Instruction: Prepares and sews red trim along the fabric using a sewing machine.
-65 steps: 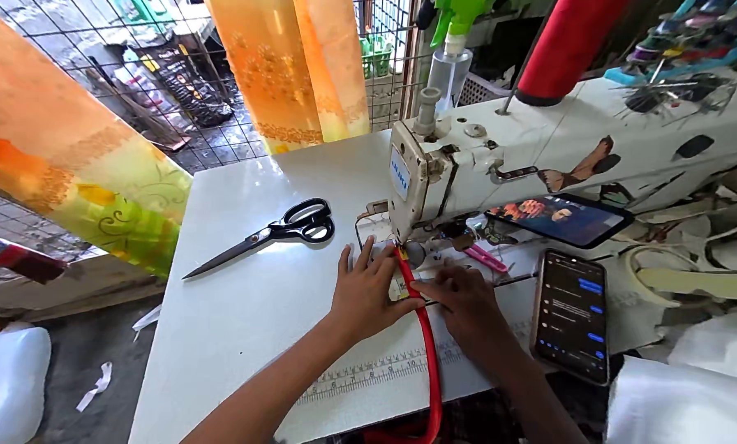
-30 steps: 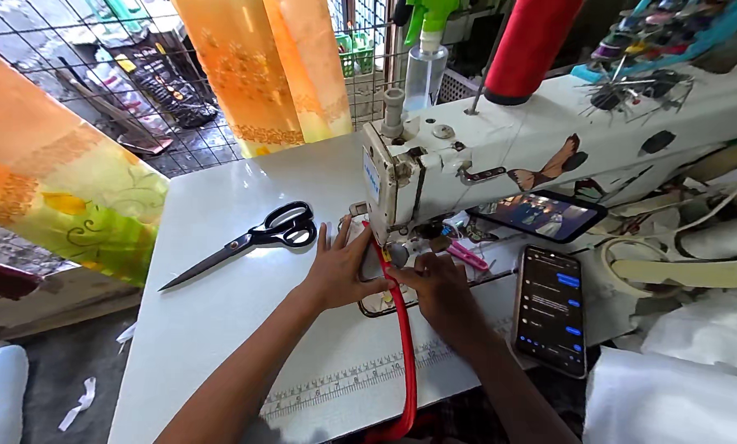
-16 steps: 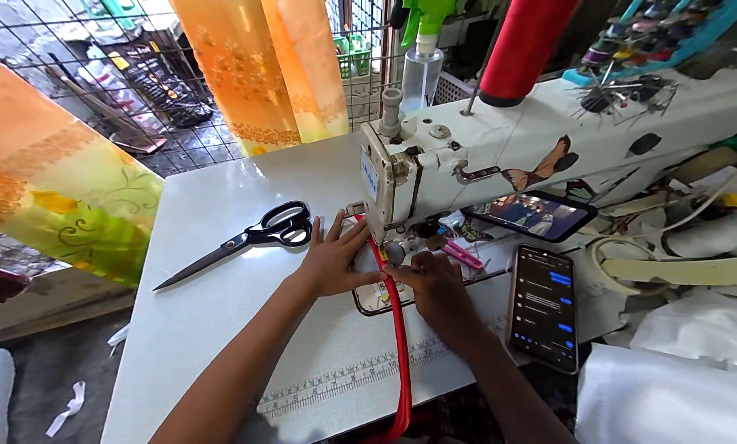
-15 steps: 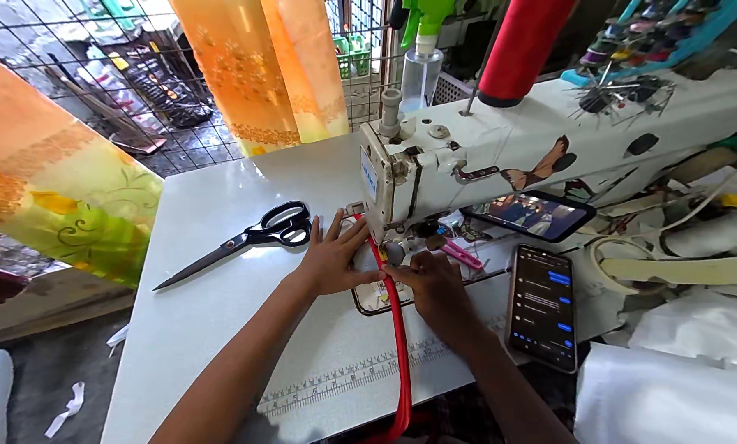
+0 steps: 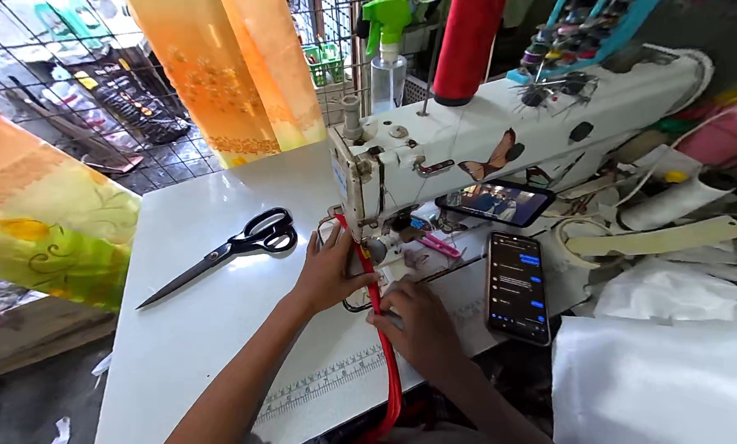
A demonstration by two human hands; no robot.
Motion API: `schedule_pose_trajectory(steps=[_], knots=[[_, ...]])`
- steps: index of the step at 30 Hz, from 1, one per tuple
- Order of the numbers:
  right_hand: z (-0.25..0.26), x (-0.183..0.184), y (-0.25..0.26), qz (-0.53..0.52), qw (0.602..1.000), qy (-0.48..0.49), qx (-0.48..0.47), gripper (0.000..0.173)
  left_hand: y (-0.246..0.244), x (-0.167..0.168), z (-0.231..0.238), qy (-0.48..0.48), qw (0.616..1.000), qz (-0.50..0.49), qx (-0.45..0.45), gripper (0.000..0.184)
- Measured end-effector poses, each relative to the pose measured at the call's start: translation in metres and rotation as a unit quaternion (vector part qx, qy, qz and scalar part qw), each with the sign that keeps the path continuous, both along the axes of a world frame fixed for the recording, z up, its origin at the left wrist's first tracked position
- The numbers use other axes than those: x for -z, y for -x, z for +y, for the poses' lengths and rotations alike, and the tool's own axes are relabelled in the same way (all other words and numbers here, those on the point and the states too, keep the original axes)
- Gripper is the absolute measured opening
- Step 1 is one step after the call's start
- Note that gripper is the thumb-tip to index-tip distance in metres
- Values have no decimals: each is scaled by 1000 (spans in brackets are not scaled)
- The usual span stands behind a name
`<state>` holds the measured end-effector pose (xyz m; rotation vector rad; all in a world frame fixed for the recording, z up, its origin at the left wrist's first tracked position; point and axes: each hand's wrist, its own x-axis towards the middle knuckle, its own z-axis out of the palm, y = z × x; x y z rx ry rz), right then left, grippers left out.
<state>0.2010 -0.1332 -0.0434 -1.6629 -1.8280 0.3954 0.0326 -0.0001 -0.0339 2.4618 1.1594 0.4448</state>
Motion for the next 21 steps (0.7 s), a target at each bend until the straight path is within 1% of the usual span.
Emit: schedule_pose_trajectory(steps=[2,3,4,6,7,8,10,11,13,14,16,18,21], knots=[[-2,1,5,-1,1000,-5,6,27,1,3,0,-4,1000,25,2,85],[-2,-2,5,11,1000,8,8,23,1,5,-1,-9,1000,30,5,84],[-2,-8,4,35,999,41,8,22,2,7,-1,-12,999,31,7,84],[2,-25,-3,130,980,147,-3,23,3,11,-2,-22,999,26,8,84],[4,-32,-7,196,959,205,-12,23,3,13,-2,-25,999,19,8,85],[6,-37,-9,266,929,257,-20,22,4,14,-2,-28,1000,10,8,86],[6,-37,-12,381,868,316,-25,24,5,15,-1,-33,999,-6,7,88],[5,-35,-13,412,848,332,-26,26,5,16,-1,-33,999,-9,5,89],[2,-32,-14,442,824,355,-26,25,5,16,-1,-32,999,-18,6,89],[2,-33,-15,439,820,366,-26,23,5,17,-1,-36,999,-29,8,89],[3,-34,-16,423,821,382,-23,17,6,20,-1,-42,997,-59,12,89],[6,-36,-16,413,821,394,-13,12,7,21,0,-39,996,-75,12,93],[6,-38,-14,399,825,400,7,12,7,14,-4,-9,999,-50,1,102]])
